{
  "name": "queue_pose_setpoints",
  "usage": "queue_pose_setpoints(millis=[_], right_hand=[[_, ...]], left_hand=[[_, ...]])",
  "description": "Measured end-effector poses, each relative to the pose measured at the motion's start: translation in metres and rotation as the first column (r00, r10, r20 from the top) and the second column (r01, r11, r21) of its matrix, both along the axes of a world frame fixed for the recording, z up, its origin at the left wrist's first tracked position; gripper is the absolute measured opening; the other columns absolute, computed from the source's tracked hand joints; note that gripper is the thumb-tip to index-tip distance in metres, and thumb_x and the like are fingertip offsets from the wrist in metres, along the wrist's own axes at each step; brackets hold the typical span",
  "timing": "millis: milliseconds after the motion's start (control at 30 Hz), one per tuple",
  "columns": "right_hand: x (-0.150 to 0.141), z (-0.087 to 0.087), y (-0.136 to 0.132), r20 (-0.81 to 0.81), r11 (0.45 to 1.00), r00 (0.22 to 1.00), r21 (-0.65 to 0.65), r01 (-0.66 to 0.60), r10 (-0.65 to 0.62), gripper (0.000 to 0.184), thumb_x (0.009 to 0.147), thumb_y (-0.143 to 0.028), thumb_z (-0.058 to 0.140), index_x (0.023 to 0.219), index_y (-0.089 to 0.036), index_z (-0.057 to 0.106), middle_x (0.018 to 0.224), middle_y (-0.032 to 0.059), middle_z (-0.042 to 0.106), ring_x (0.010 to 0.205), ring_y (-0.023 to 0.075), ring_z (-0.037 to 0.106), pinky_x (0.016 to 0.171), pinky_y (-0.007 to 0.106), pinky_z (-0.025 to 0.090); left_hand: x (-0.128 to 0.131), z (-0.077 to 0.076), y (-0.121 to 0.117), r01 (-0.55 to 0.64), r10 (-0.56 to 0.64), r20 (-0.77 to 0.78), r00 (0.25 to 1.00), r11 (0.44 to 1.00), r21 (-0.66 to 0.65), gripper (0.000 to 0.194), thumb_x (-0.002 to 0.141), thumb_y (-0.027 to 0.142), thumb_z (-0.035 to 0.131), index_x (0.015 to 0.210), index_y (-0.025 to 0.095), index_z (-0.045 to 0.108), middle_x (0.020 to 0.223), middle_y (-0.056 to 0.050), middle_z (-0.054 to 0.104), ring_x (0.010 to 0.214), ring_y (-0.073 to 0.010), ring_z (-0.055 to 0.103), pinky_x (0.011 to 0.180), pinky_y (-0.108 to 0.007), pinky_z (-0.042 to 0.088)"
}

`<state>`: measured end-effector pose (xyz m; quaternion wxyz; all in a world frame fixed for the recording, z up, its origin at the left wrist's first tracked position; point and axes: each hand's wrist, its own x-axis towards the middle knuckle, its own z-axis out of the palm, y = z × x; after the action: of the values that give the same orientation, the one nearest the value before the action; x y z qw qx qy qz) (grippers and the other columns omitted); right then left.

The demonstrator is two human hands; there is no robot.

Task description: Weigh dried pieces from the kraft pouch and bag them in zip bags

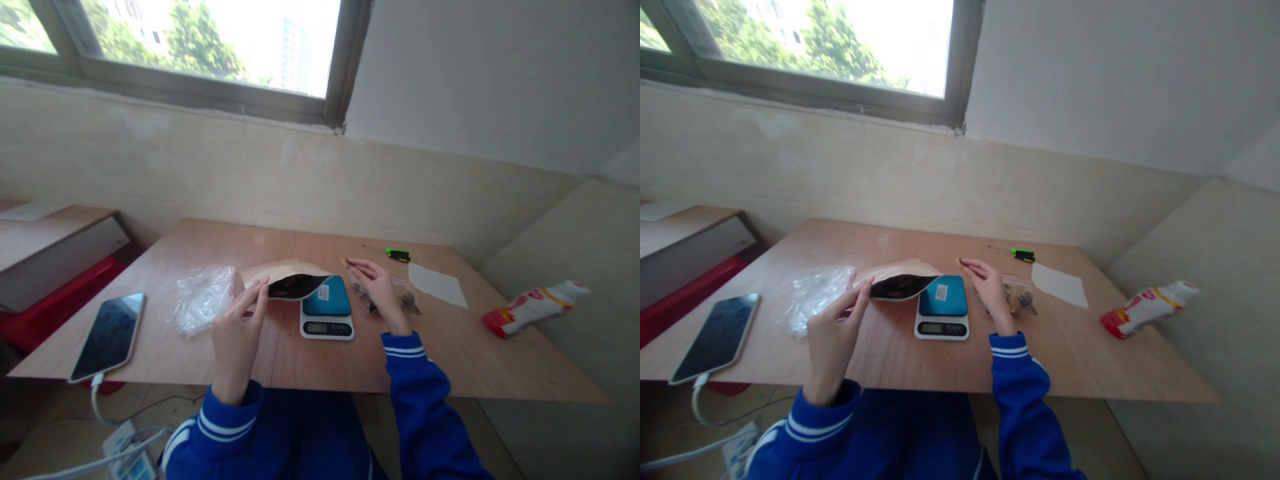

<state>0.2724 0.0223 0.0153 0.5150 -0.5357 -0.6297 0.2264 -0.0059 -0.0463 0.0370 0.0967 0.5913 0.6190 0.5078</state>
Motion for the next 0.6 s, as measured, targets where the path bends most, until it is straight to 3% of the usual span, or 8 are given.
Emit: queue_pose_setpoints(millis=[33,133,233,300,400,500,533,600], right_hand=[[-0.004,-0.013,0.006,0.128,1.0,0.992,-0.017,0.005,-0.003,0.026,0.089,-0.028,0.053,0.108,-0.017,0.068,0.113,0.0121,0.072,0.104,0.0226,0.068,0.092,0.04,0.054],[-0.02,-0.04,0.014,0.277,0.998,0.959,-0.042,-0.044,0.054,0.024,0.088,-0.018,0.051,0.099,-0.018,0.072,0.108,0.0117,0.073,0.103,0.0243,0.067,0.095,0.043,0.05],[-0.03,-0.048,0.014,0.345,0.991,0.929,-0.068,-0.119,0.135,0.022,0.083,-0.014,0.056,0.093,-0.019,0.074,0.108,0.0117,0.072,0.106,0.0262,0.065,0.099,0.045,0.046],[-0.031,-0.044,0.011,0.385,0.987,0.909,-0.066,-0.146,0.16,0.017,0.082,-0.016,0.061,0.092,-0.019,0.075,0.113,0.0123,0.07,0.115,0.0278,0.06,0.105,0.048,0.041],[-0.029,-0.017,0.0,0.365,0.994,0.93,0.082,-0.077,0.042,0.018,0.086,-0.021,0.057,0.094,-0.02,0.073,0.124,0.0117,0.063,0.123,0.0263,0.052,0.109,0.049,0.036],[-0.036,0.029,-0.021,0.127,0.969,0.991,0.245,0.014,-0.046,0.025,0.092,-0.019,0.045,0.096,-0.021,0.07,0.113,0.0094,0.065,0.111,0.0211,0.057,0.102,0.042,0.043],[-0.041,0.045,-0.029,0.054,0.966,0.998,0.255,-0.029,0.016,0.025,0.092,-0.018,0.045,0.094,-0.021,0.069,0.104,0.0076,0.067,0.104,0.0197,0.06,0.096,0.038,0.047],[-0.055,0.072,-0.041,0.061,0.939,0.951,0.154,-0.309,0.303,0.028,0.093,-0.018,0.042,0.094,-0.021,0.07,0.095,0.0057,0.07,0.095,0.0179,0.064,0.09,0.034,0.05]], left_hand=[[0.0,0.0,0.0,-0.004,0.004,-0.006,1.0,1.0,0.01,0.025,0.089,0.038,0.058,0.106,0.03,0.074,0.108,-0.001,0.074,0.069,-0.0134,0.07,0.065,-0.023,0.052],[0.0,-0.001,0.0,-0.027,0.027,-0.013,1.0,0.999,0.034,0.023,0.088,0.037,0.059,0.102,0.028,0.075,0.101,-0.002,0.076,0.066,-0.0134,0.07,0.063,-0.022,0.05],[-0.002,-0.003,0.0,-0.049,0.05,-0.019,0.999,0.998,0.037,0.022,0.087,0.037,0.061,0.099,0.027,0.076,0.096,-0.002,0.077,0.067,-0.0148,0.071,0.061,-0.022,0.048],[-0.003,-0.004,0.0,-0.072,0.073,-0.031,0.997,0.997,0.03,0.022,0.087,0.038,0.06,0.097,0.027,0.077,0.087,-0.002,0.078,0.066,-0.0161,0.07,0.058,-0.023,0.046],[-0.003,-0.004,0.002,-0.103,0.103,-0.044,0.994,0.994,0.021,0.026,0.088,0.042,0.058,0.096,0.026,0.077,0.077,-0.003,0.077,0.066,-0.0185,0.07,0.057,-0.025,0.044],[0.001,-0.002,0.005,-0.121,0.121,-0.037,0.992,0.993,0.001,0.029,0.088,0.045,0.056,0.096,0.026,0.077,0.075,-0.004,0.077,0.068,-0.0203,0.071,0.057,-0.026,0.044],[0.002,-0.001,0.005,-0.121,0.121,-0.032,0.992,0.993,-0.005,0.029,0.088,0.044,0.056,0.096,0.026,0.077,0.076,-0.003,0.077,0.069,-0.0205,0.071,0.057,-0.026,0.044],[0.005,0.0,0.006,-0.113,0.113,-0.027,0.993,0.994,0.0,0.028,0.089,0.043,0.055,0.099,0.027,0.076,0.08,-0.003,0.077,0.071,-0.0204,0.071,0.058,-0.026,0.044]])
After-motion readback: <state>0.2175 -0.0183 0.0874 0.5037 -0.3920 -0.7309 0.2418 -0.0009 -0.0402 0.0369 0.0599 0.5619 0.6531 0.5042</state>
